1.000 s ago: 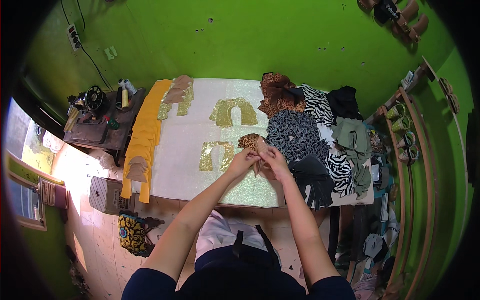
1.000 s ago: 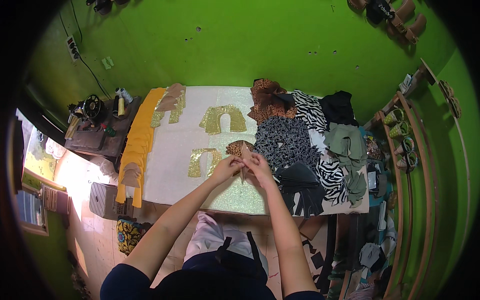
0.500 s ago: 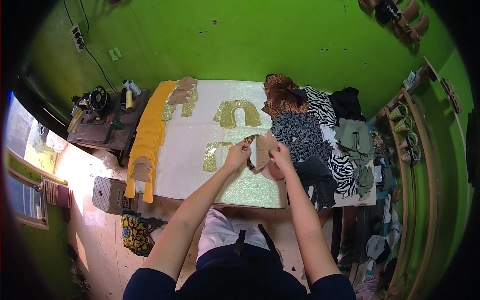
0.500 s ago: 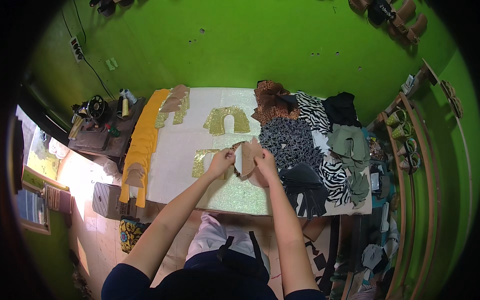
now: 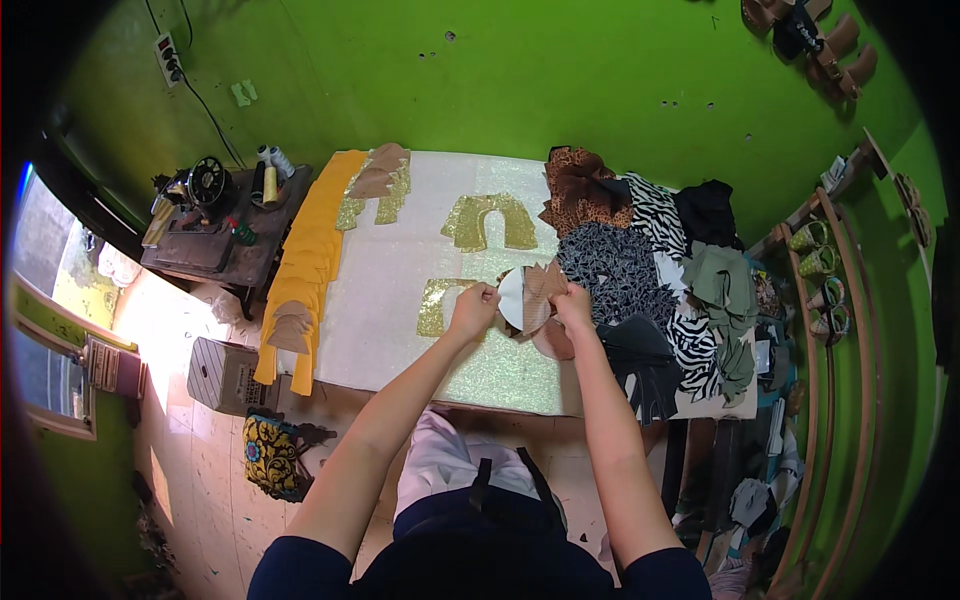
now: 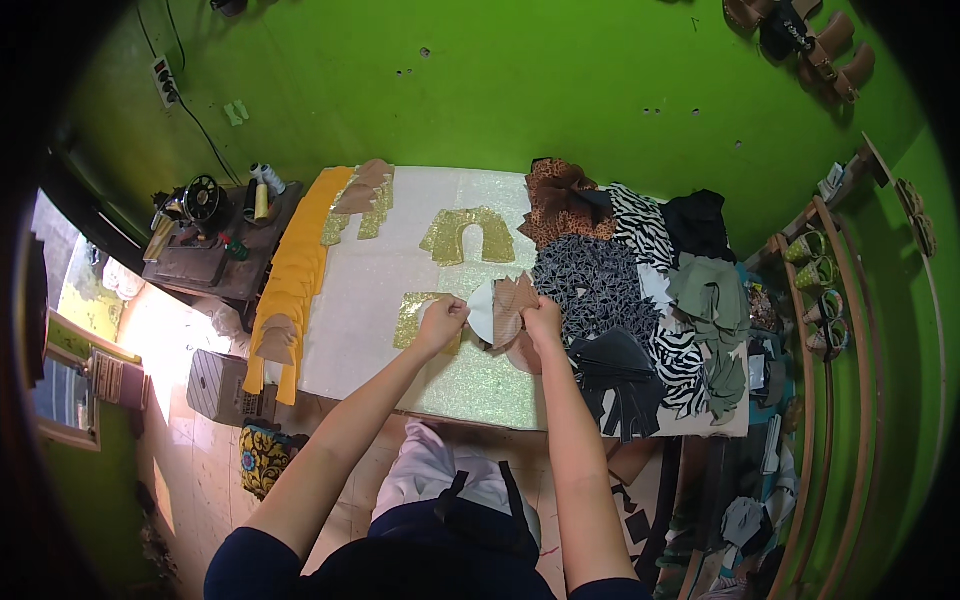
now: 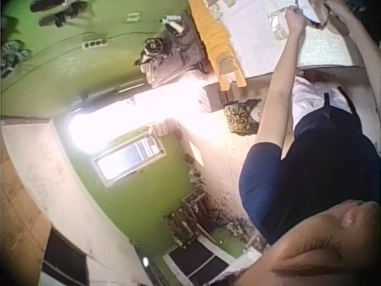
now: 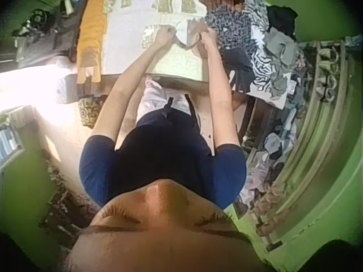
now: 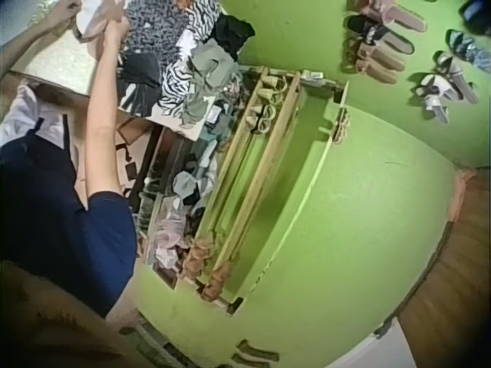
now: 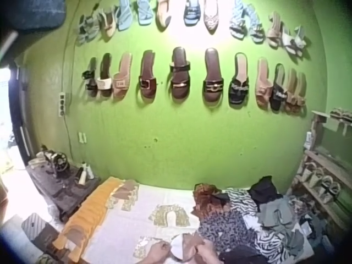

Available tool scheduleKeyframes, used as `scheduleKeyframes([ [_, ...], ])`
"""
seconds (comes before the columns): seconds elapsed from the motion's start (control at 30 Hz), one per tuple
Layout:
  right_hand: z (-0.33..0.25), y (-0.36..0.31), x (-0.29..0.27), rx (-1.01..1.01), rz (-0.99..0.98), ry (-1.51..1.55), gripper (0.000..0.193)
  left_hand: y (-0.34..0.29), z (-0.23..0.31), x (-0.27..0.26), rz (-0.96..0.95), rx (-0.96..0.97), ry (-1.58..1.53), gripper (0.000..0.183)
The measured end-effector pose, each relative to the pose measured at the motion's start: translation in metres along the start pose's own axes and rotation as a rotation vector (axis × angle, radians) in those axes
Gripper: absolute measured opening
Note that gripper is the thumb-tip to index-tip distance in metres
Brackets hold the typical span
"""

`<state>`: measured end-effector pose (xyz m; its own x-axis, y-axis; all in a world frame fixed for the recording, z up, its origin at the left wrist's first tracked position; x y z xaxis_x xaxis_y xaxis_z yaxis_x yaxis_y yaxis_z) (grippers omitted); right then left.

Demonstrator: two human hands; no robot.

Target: Inspecting and sorting various cut fabric and patterned pieces for shoe assembly.

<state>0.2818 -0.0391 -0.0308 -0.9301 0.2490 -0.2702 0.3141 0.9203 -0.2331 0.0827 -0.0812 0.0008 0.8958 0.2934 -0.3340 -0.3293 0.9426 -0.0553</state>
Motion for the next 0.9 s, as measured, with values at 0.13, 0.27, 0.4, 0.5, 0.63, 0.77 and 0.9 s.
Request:
scheduleKeyframes([
  [0.13,0.0,0.002,0.005,0.004,0.041,-0.073,0.02,-0.003,0.003,-0.005,0.018,-0.004,0.05,0.019],
  [0.27,-0.013,-0.002,0.004,-0.062,0.049,-0.095,0.023,-0.004,0.015,-0.01,0.073,0.083,0.122,0.023],
  [0.4,-0.053,-0.037,0.023,-0.095,-0.261,0.045,0.028,-0.002,0.009,-0.022,0.003,-0.018,-0.032,0.024],
  [0.5,-0.06,-0.039,0.021,-0.145,-0.315,0.06,0.028,0.003,0.015,-0.02,-0.016,-0.002,-0.051,0.027],
  [0.63,-0.062,-0.043,0.023,-0.326,-0.181,0.17,0.031,-0.005,0.037,-0.012,0.016,0.2,0.173,0.032],
  [0.77,-0.076,-0.054,0.021,-0.376,-0.078,0.111,0.039,-0.008,0.036,-0.016,0.109,0.235,0.097,0.032],
  [0.9,-0.066,-0.049,0.026,-0.265,-0.163,0.133,0.032,0.001,0.013,-0.014,0.096,0.024,0.001,0.032],
])
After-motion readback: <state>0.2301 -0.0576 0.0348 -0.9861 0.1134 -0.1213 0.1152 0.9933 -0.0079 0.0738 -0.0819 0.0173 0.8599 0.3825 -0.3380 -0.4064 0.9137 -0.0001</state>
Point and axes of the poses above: each hand's wrist, its own y-axis towards the middle knuckle, its own x-axis out of the palm, z = x × y, the point moved 6 cm from there along y, towards the middle knuckle, and after that the axes turned 14 degrees about z, right-handed, at the moved point
